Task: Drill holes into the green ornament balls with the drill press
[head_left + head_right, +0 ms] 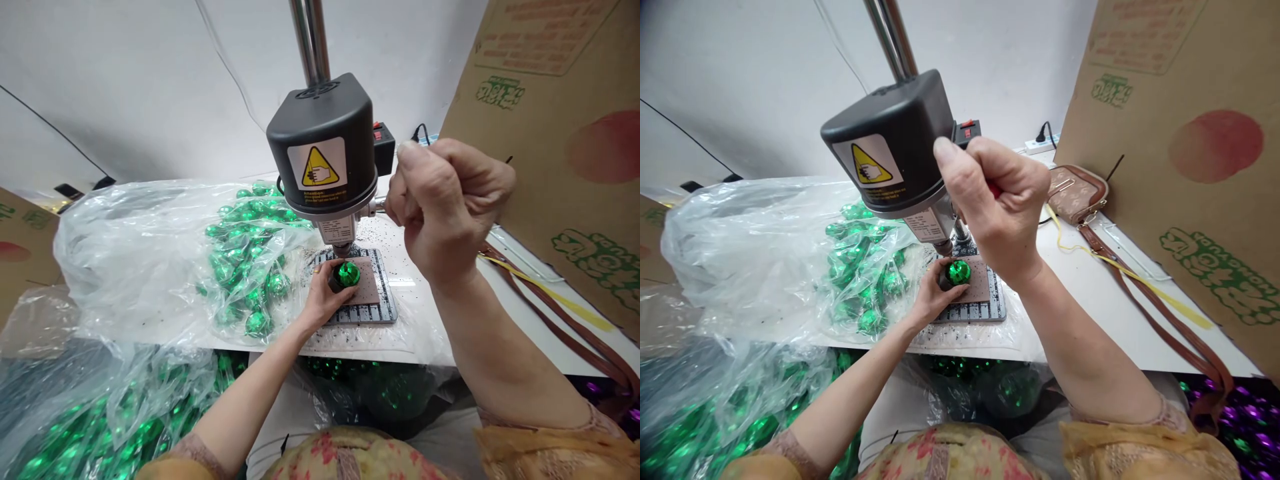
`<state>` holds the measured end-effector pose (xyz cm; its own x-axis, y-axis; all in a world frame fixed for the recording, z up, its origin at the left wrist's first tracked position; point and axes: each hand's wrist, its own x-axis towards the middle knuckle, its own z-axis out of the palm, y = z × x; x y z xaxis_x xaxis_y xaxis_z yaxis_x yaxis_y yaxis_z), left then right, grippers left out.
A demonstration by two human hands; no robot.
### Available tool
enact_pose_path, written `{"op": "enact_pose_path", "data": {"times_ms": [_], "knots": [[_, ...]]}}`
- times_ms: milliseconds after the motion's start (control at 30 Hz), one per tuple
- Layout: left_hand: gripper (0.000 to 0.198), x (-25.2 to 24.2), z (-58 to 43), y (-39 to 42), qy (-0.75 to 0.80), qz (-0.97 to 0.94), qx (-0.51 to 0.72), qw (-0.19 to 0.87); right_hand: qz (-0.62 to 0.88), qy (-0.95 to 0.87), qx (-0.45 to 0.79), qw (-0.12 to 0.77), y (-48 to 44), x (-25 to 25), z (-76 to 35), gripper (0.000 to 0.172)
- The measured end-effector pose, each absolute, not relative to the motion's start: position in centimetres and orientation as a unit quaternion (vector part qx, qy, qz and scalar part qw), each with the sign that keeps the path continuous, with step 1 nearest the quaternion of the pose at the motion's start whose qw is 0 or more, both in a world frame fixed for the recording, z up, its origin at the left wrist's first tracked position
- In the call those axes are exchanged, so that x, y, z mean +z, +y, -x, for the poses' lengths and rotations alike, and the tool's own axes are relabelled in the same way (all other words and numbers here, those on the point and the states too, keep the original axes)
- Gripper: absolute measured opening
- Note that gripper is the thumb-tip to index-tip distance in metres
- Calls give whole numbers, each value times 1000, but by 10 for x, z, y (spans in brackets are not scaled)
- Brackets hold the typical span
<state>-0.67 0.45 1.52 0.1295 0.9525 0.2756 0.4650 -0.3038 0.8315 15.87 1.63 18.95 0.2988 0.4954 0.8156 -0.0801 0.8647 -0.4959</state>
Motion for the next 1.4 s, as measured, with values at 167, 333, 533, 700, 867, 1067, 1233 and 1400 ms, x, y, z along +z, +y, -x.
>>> {"op": "enact_pose_path", "data": {"times_ms": [167,333,533,700,867,1067,1233,1400], "knots": [[52,16,3,5,516,-689,415,295,185,-585,169,771,18,194,-160,49],[53,15,4,5,509,-686,424,301,180,-564,160,790,13,180,-158,49],[53,14,4,4,499,-693,422,304,160,-579,119,790,10,161,-157,52],[52,14,5,4,492,-686,429,323,113,-567,120,807,13,156,-156,49],[52,12,4,4,487,-683,432,331,78,-570,97,812,18,155,-156,51],[52,12,5,4,487,-681,432,336,78,-585,91,802,17,147,-159,47],[52,12,5,4,489,-681,433,331,70,-600,74,794,18,140,-161,48],[52,11,5,5,485,-684,431,332,53,-606,46,793,21,136,-160,47]]}}
